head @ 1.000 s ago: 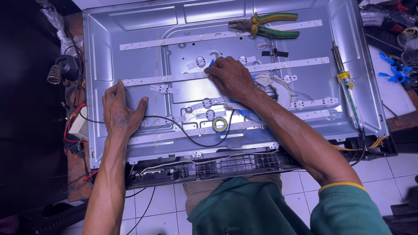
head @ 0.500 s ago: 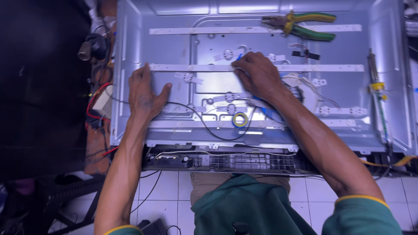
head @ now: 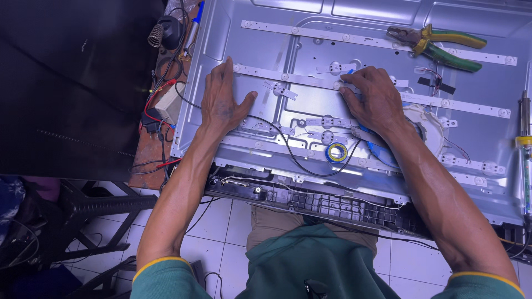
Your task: The person aligns and secures LED light strips on the back panel of a disassembled flat-screen TV using blue tape. They repeatedly position the strips, apply tape, and adjust placement to ensure proper alignment.
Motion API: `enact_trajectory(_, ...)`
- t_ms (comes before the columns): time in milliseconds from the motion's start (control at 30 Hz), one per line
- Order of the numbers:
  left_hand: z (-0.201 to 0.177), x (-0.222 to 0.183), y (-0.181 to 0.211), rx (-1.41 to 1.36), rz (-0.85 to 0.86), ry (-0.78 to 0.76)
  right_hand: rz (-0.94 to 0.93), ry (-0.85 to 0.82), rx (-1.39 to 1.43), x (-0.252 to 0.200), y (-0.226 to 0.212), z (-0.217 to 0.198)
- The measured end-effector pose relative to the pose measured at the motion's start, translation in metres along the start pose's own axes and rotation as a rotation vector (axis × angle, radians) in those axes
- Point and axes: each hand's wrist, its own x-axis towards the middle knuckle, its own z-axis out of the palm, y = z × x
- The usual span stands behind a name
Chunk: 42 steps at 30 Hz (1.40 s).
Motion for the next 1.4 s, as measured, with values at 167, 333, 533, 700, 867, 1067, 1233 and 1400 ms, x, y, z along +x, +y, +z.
enact_trajectory(167,0.005,0.004,0.0,0.084,0.177,0.063,-0.028,-0.003,0.011,0.001,-0.012,-0.011)
enact_trajectory(333,0.02,0.005,-0.009,0.136,0.413,0.046,-0.064,-0.003,0.002,0.002,-0.018,-0.026)
enact_trajectory(533,0.003,0.008,0.026,0.225,0.683,-0.098,-0.204,0.016,-0.097,-0.012,0.001,-0.059)
enact_trajectory(700,0.017,0.012,0.021,0.257,0.606,-0.305,-0.107,-0.15,-0.123,-0.043,0.002,-0.091)
enact_trajectory(867,0.013,0.017,0.029,0.287,0.603,-0.31,0.075,-0.41,-0.041,-0.071,-0.014,-0.1)
enact_trajectory(1067,0.015,0.017,0.037,0.336,0.43,-0.409,0.186,-0.367,0.017,-0.093,-0.014,-0.086)
enact_trajectory(1233,0.005,0.025,0.049,0.321,0.429,-0.409,0.199,-0.281,0.069,-0.102,-0.004,-0.085)
enact_trajectory(1400,-0.004,0.026,0.061,0.323,0.439,-0.384,0.269,-0.279,0.131,-0.107,0.0,-0.087)
